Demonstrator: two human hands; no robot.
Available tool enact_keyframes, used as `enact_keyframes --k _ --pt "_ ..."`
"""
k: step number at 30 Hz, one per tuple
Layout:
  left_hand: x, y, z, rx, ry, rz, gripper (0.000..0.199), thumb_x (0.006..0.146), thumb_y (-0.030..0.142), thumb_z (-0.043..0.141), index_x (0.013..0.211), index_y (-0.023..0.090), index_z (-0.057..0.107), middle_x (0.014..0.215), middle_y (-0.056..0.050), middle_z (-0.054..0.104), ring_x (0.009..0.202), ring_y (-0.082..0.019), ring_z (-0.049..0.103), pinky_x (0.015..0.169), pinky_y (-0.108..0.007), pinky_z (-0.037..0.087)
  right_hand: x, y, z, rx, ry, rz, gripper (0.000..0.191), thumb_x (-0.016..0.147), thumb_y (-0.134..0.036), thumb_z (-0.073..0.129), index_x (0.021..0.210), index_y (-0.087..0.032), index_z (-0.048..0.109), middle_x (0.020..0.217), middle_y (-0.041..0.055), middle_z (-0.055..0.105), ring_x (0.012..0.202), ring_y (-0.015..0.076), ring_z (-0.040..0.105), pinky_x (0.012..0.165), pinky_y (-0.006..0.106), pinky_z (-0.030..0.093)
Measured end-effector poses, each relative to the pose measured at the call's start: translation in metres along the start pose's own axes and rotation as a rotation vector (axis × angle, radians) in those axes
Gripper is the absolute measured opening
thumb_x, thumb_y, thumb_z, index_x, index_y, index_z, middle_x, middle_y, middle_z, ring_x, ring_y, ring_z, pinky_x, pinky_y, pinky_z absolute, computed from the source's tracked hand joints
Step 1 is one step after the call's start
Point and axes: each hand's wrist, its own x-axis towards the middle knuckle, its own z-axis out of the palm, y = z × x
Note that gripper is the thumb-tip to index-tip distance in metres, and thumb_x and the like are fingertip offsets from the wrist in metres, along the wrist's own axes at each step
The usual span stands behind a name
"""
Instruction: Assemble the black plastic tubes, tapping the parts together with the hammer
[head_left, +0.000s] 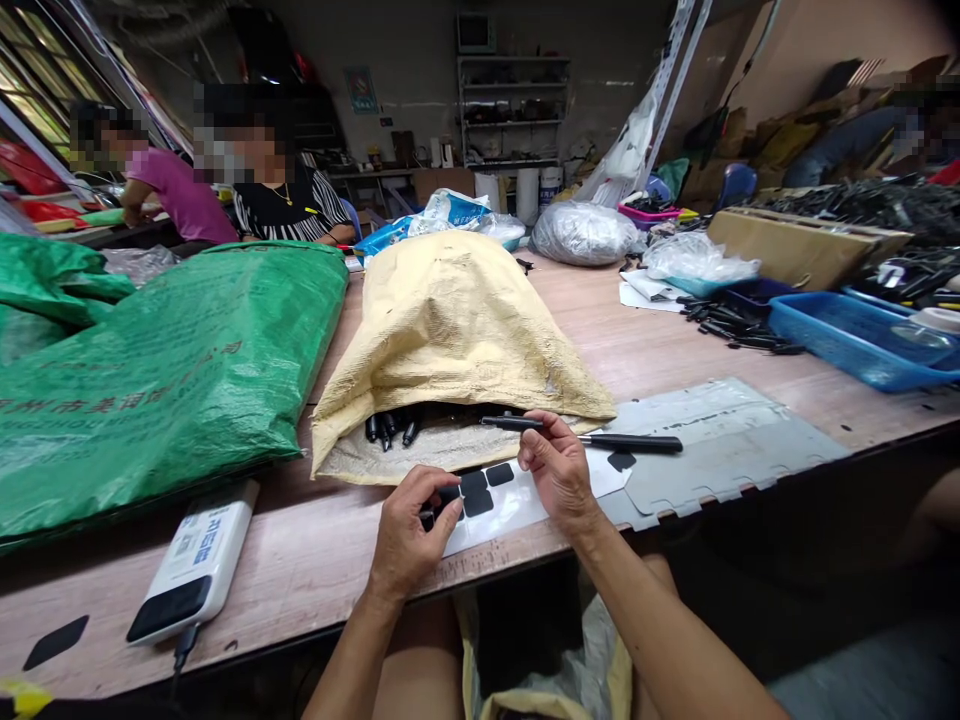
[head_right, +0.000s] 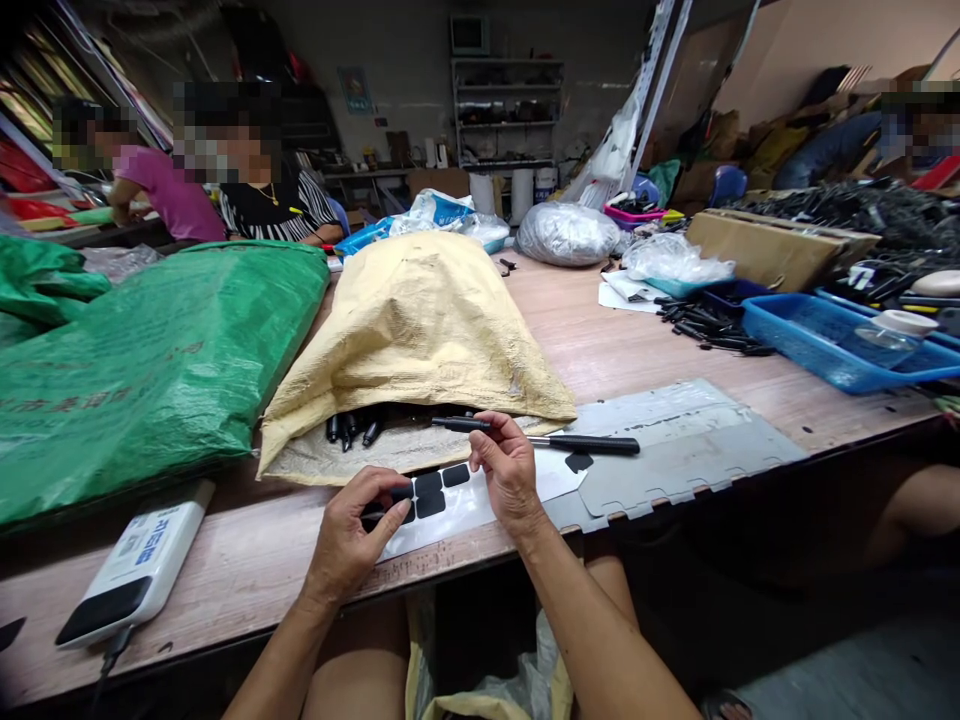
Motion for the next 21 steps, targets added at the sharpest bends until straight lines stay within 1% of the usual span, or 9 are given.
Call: enact_keyframes --k 5,13,15,18,20,21 --pt "0.0003 0.0002 0.0002 -0.001 -0.004 -0.003 0.012 0.086 0.020 0.064 0.097 0.020 0.070 0.096 -0.005 0.066 0.073 -0.015 0.058 0.070 -0.029 0.050 0.0006 0.0002 -0.0001 0.005 0.008 -0.003 0.033 0.071 -0.036 0.081 0.097 -0.023 0.063 0.063 -0.0072 0.051 0.051 0.0073 0.043 0.049 0.023 0.035" --pt "0.0011 0.0005 0.0006 0.002 -0.012 -0.009 0.012 0.086 0.020 0.064 0.095 0.019 0.070 0.095 -0.005 0.067 0.074 -0.015 0.060 0.068 -0.028 0.051 0.0009 -0.0010 0.0002 -0.013 0.020 -0.005 0.035 0.072 -0.039 0.080 0.098 -0.024 0.062 0.061 -0.0075 0.050 0.051 0.0083 0.042 0.049 0.024 0.035" --pt "0.0013 0.0009 0.0005 0.004 -0.011 -0.005 0.011 0.086 0.020 0.064 0.095 0.019 0.071 0.095 -0.006 0.067 0.073 -0.016 0.060 0.067 -0.028 0.051 0.0019 -0.0015 -0.0005 0.008 0.029 -0.002 0.036 0.073 -0.041 0.080 0.097 -0.024 0.060 0.062 -0.0073 0.050 0.052 0.0084 0.042 0.048 0.023 0.036" --pt "0.0012 0.0015 0.0003 0.007 -0.006 0.003 0.010 0.086 0.020 0.064 0.094 0.020 0.070 0.094 -0.006 0.068 0.073 -0.016 0.060 0.067 -0.028 0.052 0.0040 -0.0024 -0.0021 0.064 0.083 -0.007 0.037 0.073 -0.047 0.079 0.090 -0.025 0.055 0.062 -0.0074 0.047 0.054 0.0092 0.044 0.048 0.022 0.037" --pt "0.0010 0.0018 0.0002 0.003 -0.007 0.006 0.010 0.086 0.020 0.064 0.093 0.020 0.070 0.094 -0.006 0.068 0.073 -0.016 0.060 0.067 -0.028 0.051 0.0048 -0.0032 -0.0027 0.088 0.120 -0.014 0.039 0.072 -0.048 0.080 0.089 -0.025 0.054 0.068 -0.0059 0.052 0.058 0.0094 0.047 0.048 0.022 0.038" --pt "0.0009 0.0020 0.0001 0.000 -0.007 0.008 0.010 0.086 0.019 0.064 0.094 0.020 0.070 0.094 -0.006 0.067 0.073 -0.016 0.060 0.067 -0.028 0.051 0.0049 -0.0037 -0.0028 0.091 0.128 -0.015 0.039 0.071 -0.047 0.081 0.091 -0.025 0.055 0.075 -0.0041 0.057 0.059 0.0091 0.049 0.048 0.022 0.038"
